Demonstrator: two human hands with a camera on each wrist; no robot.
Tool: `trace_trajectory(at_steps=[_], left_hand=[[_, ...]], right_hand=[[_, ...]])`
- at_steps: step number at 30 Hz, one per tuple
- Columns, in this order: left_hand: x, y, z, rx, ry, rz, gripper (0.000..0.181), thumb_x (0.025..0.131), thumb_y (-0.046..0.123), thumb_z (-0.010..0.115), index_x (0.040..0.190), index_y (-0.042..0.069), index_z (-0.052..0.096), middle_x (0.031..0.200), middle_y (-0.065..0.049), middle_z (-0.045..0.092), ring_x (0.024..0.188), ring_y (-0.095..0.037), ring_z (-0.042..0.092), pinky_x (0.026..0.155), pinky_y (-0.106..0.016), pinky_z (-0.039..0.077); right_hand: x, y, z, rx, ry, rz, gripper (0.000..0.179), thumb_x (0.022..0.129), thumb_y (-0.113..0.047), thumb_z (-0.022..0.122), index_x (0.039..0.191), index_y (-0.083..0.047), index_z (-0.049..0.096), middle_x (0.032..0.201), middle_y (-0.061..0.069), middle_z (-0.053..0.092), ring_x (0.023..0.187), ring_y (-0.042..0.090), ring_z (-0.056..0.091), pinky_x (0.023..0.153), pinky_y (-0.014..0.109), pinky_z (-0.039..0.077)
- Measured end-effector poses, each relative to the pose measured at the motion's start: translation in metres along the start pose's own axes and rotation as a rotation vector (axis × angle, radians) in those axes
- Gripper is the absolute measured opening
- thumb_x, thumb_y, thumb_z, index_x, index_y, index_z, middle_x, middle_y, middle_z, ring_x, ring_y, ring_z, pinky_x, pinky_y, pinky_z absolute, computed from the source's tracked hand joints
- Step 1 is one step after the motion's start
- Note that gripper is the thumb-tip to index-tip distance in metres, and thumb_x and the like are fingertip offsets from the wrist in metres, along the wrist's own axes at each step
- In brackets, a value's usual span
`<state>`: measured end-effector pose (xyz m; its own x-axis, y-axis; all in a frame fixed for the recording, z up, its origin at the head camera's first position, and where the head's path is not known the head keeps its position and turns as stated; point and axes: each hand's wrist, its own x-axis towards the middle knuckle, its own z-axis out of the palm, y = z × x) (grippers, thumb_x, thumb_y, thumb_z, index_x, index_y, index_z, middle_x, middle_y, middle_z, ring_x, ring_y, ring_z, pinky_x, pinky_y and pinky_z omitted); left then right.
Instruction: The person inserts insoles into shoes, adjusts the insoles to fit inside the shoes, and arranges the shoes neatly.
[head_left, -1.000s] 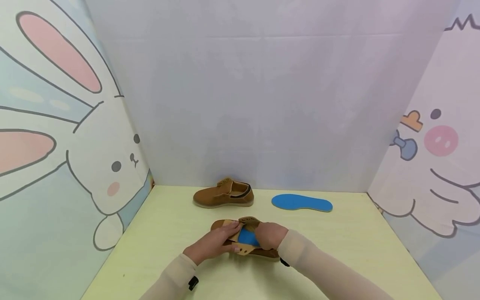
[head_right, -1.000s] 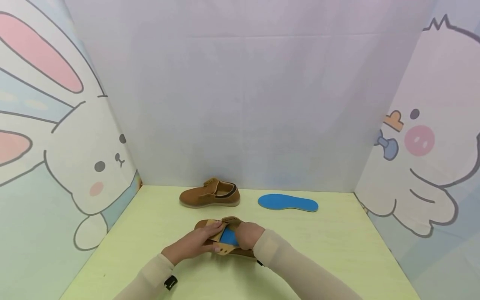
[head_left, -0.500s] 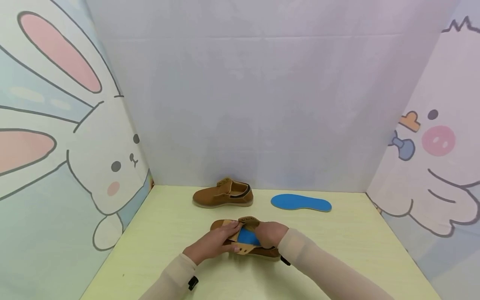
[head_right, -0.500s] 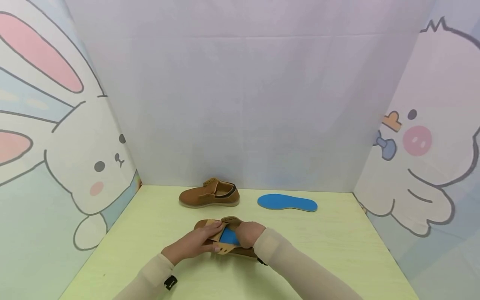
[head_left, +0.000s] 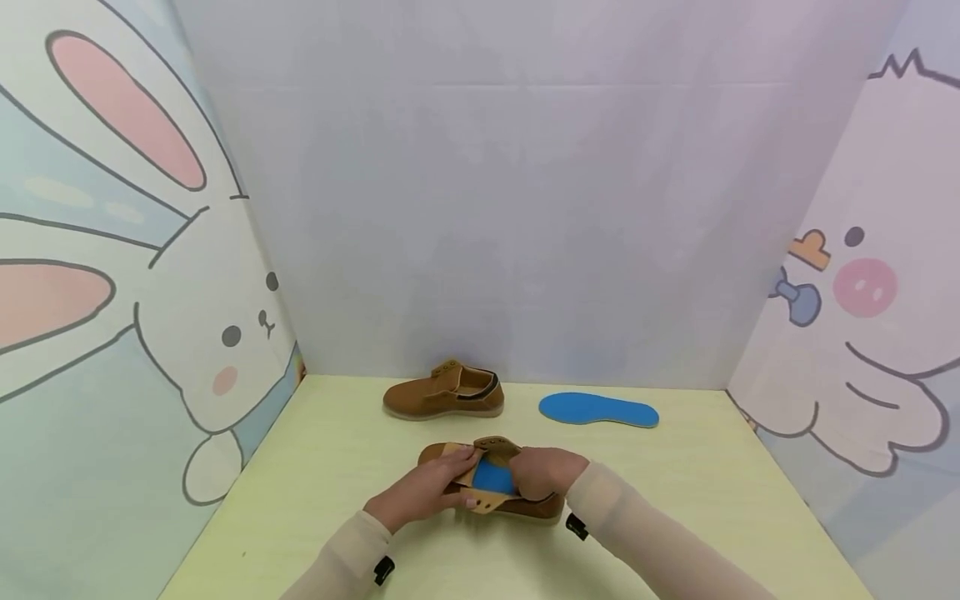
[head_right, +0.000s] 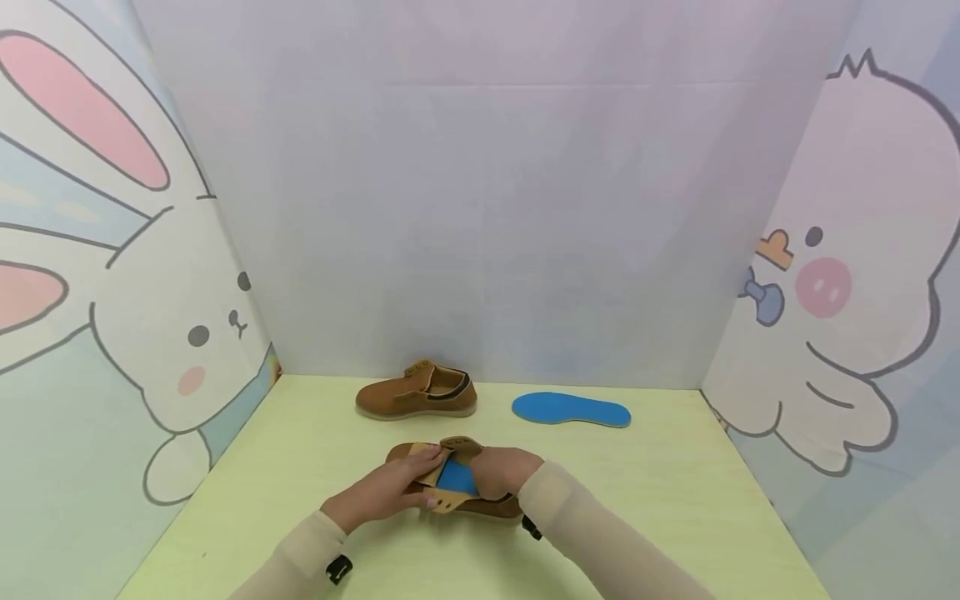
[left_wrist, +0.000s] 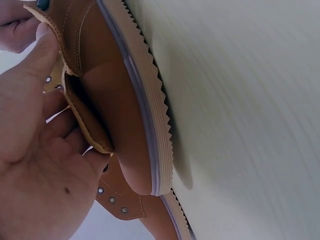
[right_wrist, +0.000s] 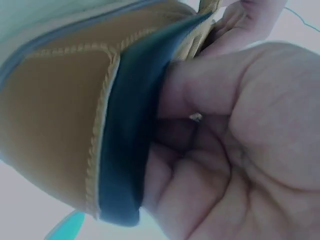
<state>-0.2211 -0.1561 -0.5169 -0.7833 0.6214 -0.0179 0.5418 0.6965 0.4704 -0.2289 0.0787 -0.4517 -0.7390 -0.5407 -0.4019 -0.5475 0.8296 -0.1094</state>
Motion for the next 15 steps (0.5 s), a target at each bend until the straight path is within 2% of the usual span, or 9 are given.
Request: trace_trajectory(at_steps=[3, 6, 7, 11, 13, 15], left_hand=[[-0.002, -0.001, 0.000, -0.002, 0.002, -0.007, 0.080, 0.095, 0.054, 0.060, 0.158, 0.010, 0.036, 0.164, -0.008, 0.030, 0.150, -0.026, 0.029, 0.114, -0.043, 0.036], [-0.002, -0.002, 0.000, -0.005, 0.001, -0.013, 0.081, 0.095, 0.054, 0.060, 0.158, 0.010, 0.036, 0.164, -0.008, 0.029, 0.150, -0.026, 0.029, 0.114, -0.042, 0.036], [-0.001, -0.001, -0.001, -0.007, 0.001, -0.014, 0.081, 0.095, 0.054, 0.060, 0.158, 0.011, 0.036, 0.164, -0.008, 0.029, 0.150, -0.026, 0.029, 0.114, -0.042, 0.036], [0.001, -0.001, -0.001, -0.008, -0.002, -0.011, 0.081, 0.095, 0.056, 0.059, 0.158, 0.011, 0.037, 0.164, -0.007, 0.030, 0.149, -0.026, 0.030, 0.114, -0.043, 0.037], [0.001, -0.001, -0.001, -0.008, -0.005, -0.009, 0.081, 0.095, 0.057, 0.059, 0.158, 0.012, 0.036, 0.164, -0.007, 0.030, 0.149, -0.026, 0.030, 0.114, -0.043, 0.037], [0.001, -0.002, 0.000, -0.009, -0.009, -0.002, 0.082, 0.095, 0.057, 0.058, 0.159, 0.012, 0.036, 0.164, -0.007, 0.029, 0.149, -0.026, 0.030, 0.113, -0.043, 0.037]], right_hand=[[0.007, 0.001, 0.003, 0.019, 0.031, -0.084, 0.027, 0.098, -0.003, 0.058, 0.087, -0.019, 0.077, 0.073, -0.010, 0.056, 0.064, 0.006, 0.043, 0.064, 0.025, 0.042], [0.013, 0.002, 0.006, 0.002, 0.040, -0.123, 0.031, 0.099, -0.004, 0.060, 0.105, -0.027, 0.081, 0.091, -0.013, 0.068, 0.075, 0.005, 0.054, 0.076, 0.025, 0.051], [0.014, 0.002, 0.007, -0.004, 0.040, -0.120, 0.031, 0.098, -0.004, 0.061, 0.106, -0.027, 0.081, 0.093, -0.013, 0.069, 0.077, 0.005, 0.055, 0.078, 0.026, 0.052], [0.015, 0.002, 0.010, -0.017, 0.059, -0.111, 0.027, 0.098, -0.006, 0.062, 0.097, -0.026, 0.081, 0.083, -0.012, 0.065, 0.070, 0.008, 0.052, 0.069, 0.025, 0.048], [0.014, 0.002, 0.011, -0.015, 0.117, -0.147, 0.023, 0.099, -0.008, 0.063, 0.094, -0.023, 0.080, 0.079, -0.010, 0.064, 0.066, 0.008, 0.052, 0.066, 0.025, 0.047], [0.013, 0.003, 0.012, -0.026, 0.230, -0.189, 0.018, 0.099, -0.012, 0.065, 0.096, -0.021, 0.080, 0.081, -0.010, 0.067, 0.068, 0.007, 0.056, 0.066, 0.025, 0.050]])
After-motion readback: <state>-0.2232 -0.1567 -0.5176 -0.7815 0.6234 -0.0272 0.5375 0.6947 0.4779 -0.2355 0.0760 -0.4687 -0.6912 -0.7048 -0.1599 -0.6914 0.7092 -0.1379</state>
